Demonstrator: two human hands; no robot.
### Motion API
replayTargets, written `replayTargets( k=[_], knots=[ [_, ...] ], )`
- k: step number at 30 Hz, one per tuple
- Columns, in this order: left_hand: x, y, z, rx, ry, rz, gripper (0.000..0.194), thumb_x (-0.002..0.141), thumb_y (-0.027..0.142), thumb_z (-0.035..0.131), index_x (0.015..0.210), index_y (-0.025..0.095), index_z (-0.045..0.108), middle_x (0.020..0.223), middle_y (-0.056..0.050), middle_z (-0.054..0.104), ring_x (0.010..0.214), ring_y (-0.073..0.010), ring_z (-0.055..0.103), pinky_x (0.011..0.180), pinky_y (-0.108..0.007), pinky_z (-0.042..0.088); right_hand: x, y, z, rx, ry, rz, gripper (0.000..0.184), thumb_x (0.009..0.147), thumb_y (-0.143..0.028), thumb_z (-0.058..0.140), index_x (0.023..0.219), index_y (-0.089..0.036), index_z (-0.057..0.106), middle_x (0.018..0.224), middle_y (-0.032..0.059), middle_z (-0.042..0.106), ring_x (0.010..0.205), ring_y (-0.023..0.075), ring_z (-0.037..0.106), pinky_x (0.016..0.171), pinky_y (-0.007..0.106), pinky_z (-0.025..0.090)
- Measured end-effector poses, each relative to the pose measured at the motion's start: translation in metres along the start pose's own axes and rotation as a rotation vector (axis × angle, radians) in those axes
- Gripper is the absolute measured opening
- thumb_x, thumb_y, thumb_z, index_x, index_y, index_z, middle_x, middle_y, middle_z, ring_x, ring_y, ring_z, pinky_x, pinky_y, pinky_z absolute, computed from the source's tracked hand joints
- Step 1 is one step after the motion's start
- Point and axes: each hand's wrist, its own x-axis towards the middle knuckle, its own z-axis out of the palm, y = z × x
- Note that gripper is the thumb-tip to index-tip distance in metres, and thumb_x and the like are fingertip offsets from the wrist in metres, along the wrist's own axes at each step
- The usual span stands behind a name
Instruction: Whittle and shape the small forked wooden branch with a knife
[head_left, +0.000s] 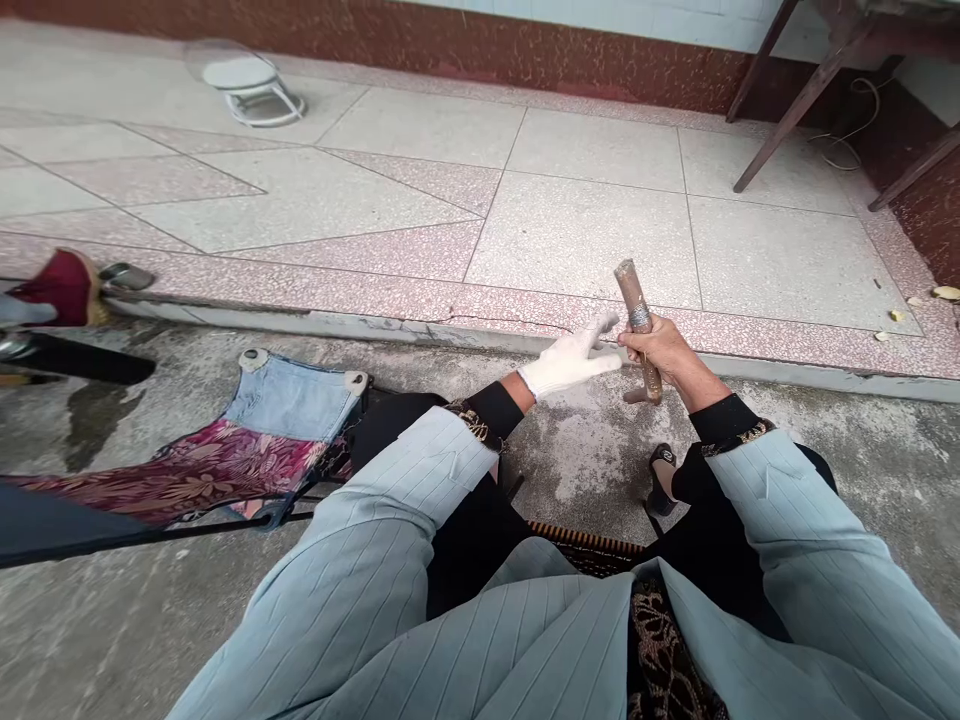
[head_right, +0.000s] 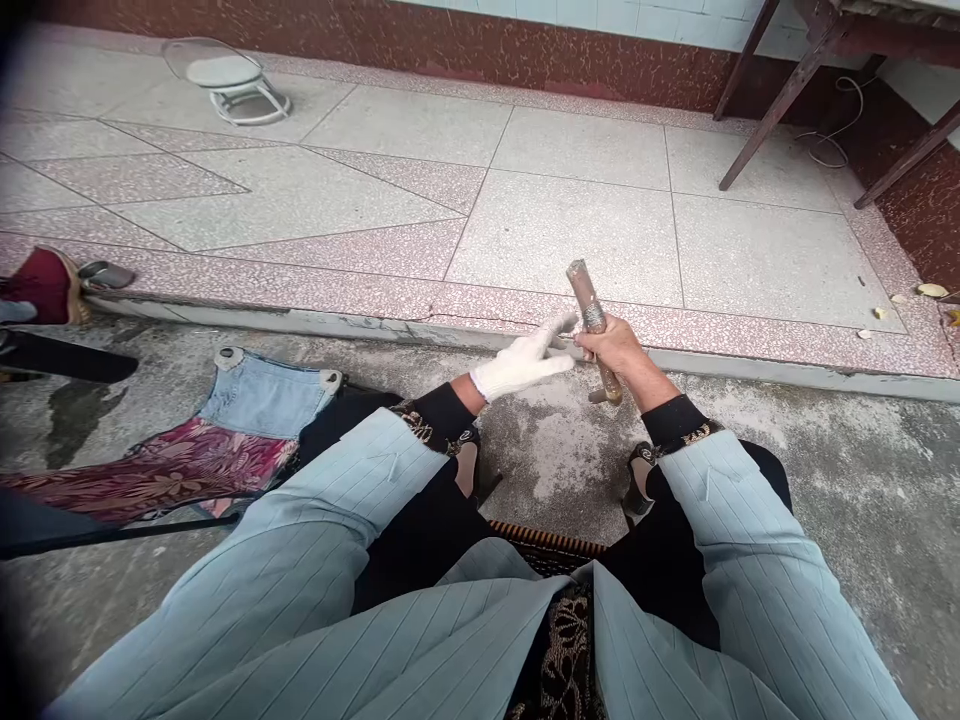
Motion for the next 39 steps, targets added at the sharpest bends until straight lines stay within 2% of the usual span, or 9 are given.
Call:
replayTargets(
  k=[3, 5, 10, 16, 21, 26, 29, 34, 39],
  knots=[
    [-0.011, -0.001, -0.009, 0.267, 0.132, 0.07, 0.037, 0.085, 0.042, 0.053, 0.114, 0.02, 0.062, 0.091, -0.01, 0.067, 0.088, -0.0249, 0.063, 0.083, -0.037, 0.046, 0.001, -0.001, -0.017, -0.069, 0.021, -0.033, 0.022, 0.057, -0.019, 0.07, 0.07, -0.019, 0.052, 0.052, -0.0058, 0.053, 0.041, 0.0081, 0.048, 0.039, 0.021, 0.038],
    [-0.014, -0.004, -0.019, 0.408, 0.222, 0.238, 0.028, 0.086, 0.033, 0.051, 0.106, 0.02, 0.065, 0.096, -0.011, 0.067, 0.098, -0.0265, 0.06, 0.092, -0.044, 0.042, -0.001, -0.001, -0.023, -0.089, -0.015, -0.021, 0.023, 0.057, -0.018, 0.07, 0.071, -0.019, 0.053, 0.052, -0.0059, 0.053, 0.04, 0.0079, 0.047, 0.039, 0.021, 0.038],
    [-0.016, -0.008, -0.039, 0.559, 0.37, 0.546, 0.037, 0.082, 0.022, 0.054, 0.118, 0.03, 0.058, 0.126, -0.006, 0.057, 0.128, -0.0268, 0.043, 0.108, -0.055, 0.025, -0.006, -0.002, -0.023, -0.082, -0.108, -0.009, 0.023, 0.055, -0.018, 0.07, 0.071, -0.018, 0.053, 0.053, -0.0054, 0.054, 0.04, 0.0078, 0.046, 0.039, 0.022, 0.037],
    [-0.025, -0.01, -0.035, 0.542, 0.347, 0.534, 0.014, 0.081, 0.022, 0.053, 0.092, 0.022, 0.062, 0.083, -0.006, 0.063, 0.082, -0.0202, 0.06, 0.075, -0.042, 0.048, -0.005, 0.001, -0.023, -0.017, -0.078, 0.03, 0.027, 0.052, -0.014, 0.07, 0.071, -0.019, 0.051, 0.054, -0.0062, 0.053, 0.04, 0.0067, 0.044, 0.04, 0.022, 0.036],
    [-0.027, -0.001, -0.036, 0.474, 0.623, 0.464, 0.022, 0.082, 0.02, 0.053, 0.104, 0.018, 0.057, 0.098, -0.009, 0.061, 0.093, -0.0189, 0.059, 0.078, -0.036, 0.053, -0.006, 0.001, -0.029, -0.017, 0.0, 0.022, 0.027, 0.051, -0.016, 0.07, 0.071, -0.019, 0.051, 0.054, -0.0066, 0.051, 0.041, 0.0065, 0.043, 0.04, 0.022, 0.036],
    [-0.03, 0.009, -0.047, 0.458, 0.778, 0.395, 0.033, 0.081, 0.022, 0.059, 0.113, 0.02, 0.055, 0.116, -0.011, 0.055, 0.109, -0.0206, 0.055, 0.09, -0.037, 0.05, -0.015, -0.001, -0.027, -0.077, 0.062, -0.016, 0.025, 0.052, -0.016, 0.068, 0.07, -0.019, 0.05, 0.056, -0.0062, 0.05, 0.042, 0.0062, 0.041, 0.04, 0.022, 0.036],
    [-0.028, 0.012, -0.052, 0.369, 0.693, 0.379, 0.042, 0.076, 0.025, 0.062, 0.118, 0.019, 0.056, 0.13, -0.011, 0.049, 0.122, -0.0245, 0.047, 0.099, -0.042, 0.045, -0.021, 0.0, -0.025, -0.093, 0.072, -0.034, 0.024, 0.052, -0.014, 0.067, 0.07, -0.019, 0.051, 0.057, -0.0058, 0.049, 0.043, 0.0063, 0.041, 0.041, 0.022, 0.037],
    [-0.031, 0.018, -0.05, -0.135, 0.264, 0.243, 0.019, 0.079, 0.017, 0.05, 0.089, 0.016, 0.067, 0.095, -0.006, 0.067, 0.099, -0.0172, 0.061, 0.094, -0.038, 0.048, -0.027, 0.004, -0.027, -0.104, 0.095, -0.057, 0.023, 0.055, -0.016, 0.066, 0.073, -0.019, 0.051, 0.059, -0.0052, 0.05, 0.044, 0.0065, 0.042, 0.042, 0.023, 0.037],
    [-0.035, 0.025, -0.049, -0.697, 0.292, 0.027, 0.014, 0.082, 0.026, 0.054, 0.085, 0.015, 0.063, 0.062, 0.001, 0.057, 0.054, -0.0079, 0.055, 0.059, -0.024, 0.051, -0.026, 0.005, -0.033, -0.175, 0.114, -0.107, 0.021, 0.057, -0.016, 0.065, 0.072, -0.019, 0.052, 0.058, -0.0048, 0.049, 0.045, 0.0075, 0.042, 0.042, 0.023, 0.035]
  ],
)
